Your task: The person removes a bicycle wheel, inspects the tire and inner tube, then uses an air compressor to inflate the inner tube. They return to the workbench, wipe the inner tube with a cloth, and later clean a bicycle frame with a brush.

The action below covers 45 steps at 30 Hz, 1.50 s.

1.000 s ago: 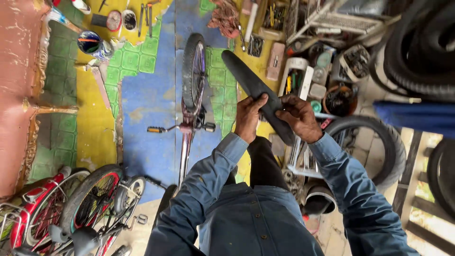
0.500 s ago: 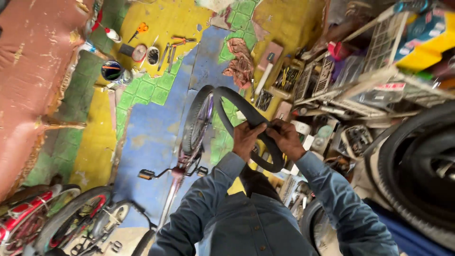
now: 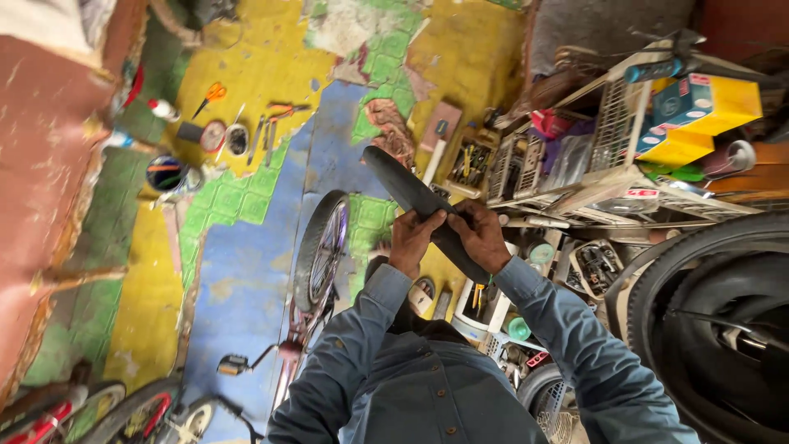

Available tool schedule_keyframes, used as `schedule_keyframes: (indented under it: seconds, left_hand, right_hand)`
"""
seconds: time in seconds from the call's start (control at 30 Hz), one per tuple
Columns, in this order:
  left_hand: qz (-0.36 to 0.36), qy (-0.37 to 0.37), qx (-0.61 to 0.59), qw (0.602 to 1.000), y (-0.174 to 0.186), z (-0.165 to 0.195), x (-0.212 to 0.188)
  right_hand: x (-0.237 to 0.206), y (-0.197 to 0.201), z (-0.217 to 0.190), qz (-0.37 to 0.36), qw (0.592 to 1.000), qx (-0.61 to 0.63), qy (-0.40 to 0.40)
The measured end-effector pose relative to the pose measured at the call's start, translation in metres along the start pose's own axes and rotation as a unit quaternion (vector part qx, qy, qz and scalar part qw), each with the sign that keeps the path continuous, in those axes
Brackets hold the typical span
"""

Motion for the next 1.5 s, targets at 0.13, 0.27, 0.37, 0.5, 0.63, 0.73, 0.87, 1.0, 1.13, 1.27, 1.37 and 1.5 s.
schedule_keyframes:
  seconds: [0.13,0.27,0.37,0.5,0.63,0.73,0.87,1.0,1.13,1.27,1.37,1.5]
  left_hand:
    - [-0.036,0.056,0.065,0.996,-0.009,0.017,0.036]
    - [-0.066,0.057,0.117,0.989,-0.007,0.029,0.101]
    - [-0.088,0.057,0.108,0.989,0.005,0.029,0.161]
    - [-0.043,0.052,0.152,0.986,0.053,0.040,0.213]
    - [-0.014,0.058,0.012,0.998,0.111,0.082,0.269]
    - [0.038,0.100,0.080,0.991,0.148,0.113,0.300]
    - [0.075,0.083,0.110,0.988,0.169,0.161,0.339]
    - [0.075,0.084,0.102,0.988,0.168,0.202,0.378]
    - [0.060,0.102,0.105,0.987,0.157,0.240,0.434]
    - [0.025,0.085,0.138,0.986,0.130,0.277,0.528]
    - [-0.029,0.022,0.156,0.987,0.095,0.304,0.614]
    - [-0.153,-0.103,0.277,0.943,0.029,0.328,0.666]
  right_hand:
    - [0.038,0.028,-0.006,0.027,0.998,-0.061,-0.003]
    - [0.092,0.052,-0.005,0.050,0.994,-0.101,0.009]
    - [0.140,0.072,-0.007,0.077,0.980,-0.174,0.052]
    - [0.199,0.100,-0.008,0.113,0.957,-0.266,0.008]
    - [0.265,0.122,-0.029,0.170,0.947,-0.269,0.047]
    - [0.295,0.141,-0.033,0.184,0.957,-0.224,-0.007]
    - [0.337,0.157,-0.054,0.193,0.948,-0.254,0.008]
    - [0.381,0.164,-0.070,0.218,0.941,-0.260,-0.010]
    - [0.428,0.170,-0.073,0.241,0.930,-0.272,-0.050]
    - [0.495,0.180,-0.084,0.294,0.924,-0.244,-0.030]
    - [0.545,0.184,-0.094,0.302,0.917,-0.240,-0.102]
    - [0.581,0.192,-0.116,0.331,0.886,-0.298,-0.131]
Point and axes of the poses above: each hand's wrist, its own x-axis towards the middle knuckle, its own y-axis out of the back of the hand, z = x × y, the point moved 6 cm from there along x, towards the middle knuckle, and after that the axes turned 5 degrees about x, right-handed, at the moved point
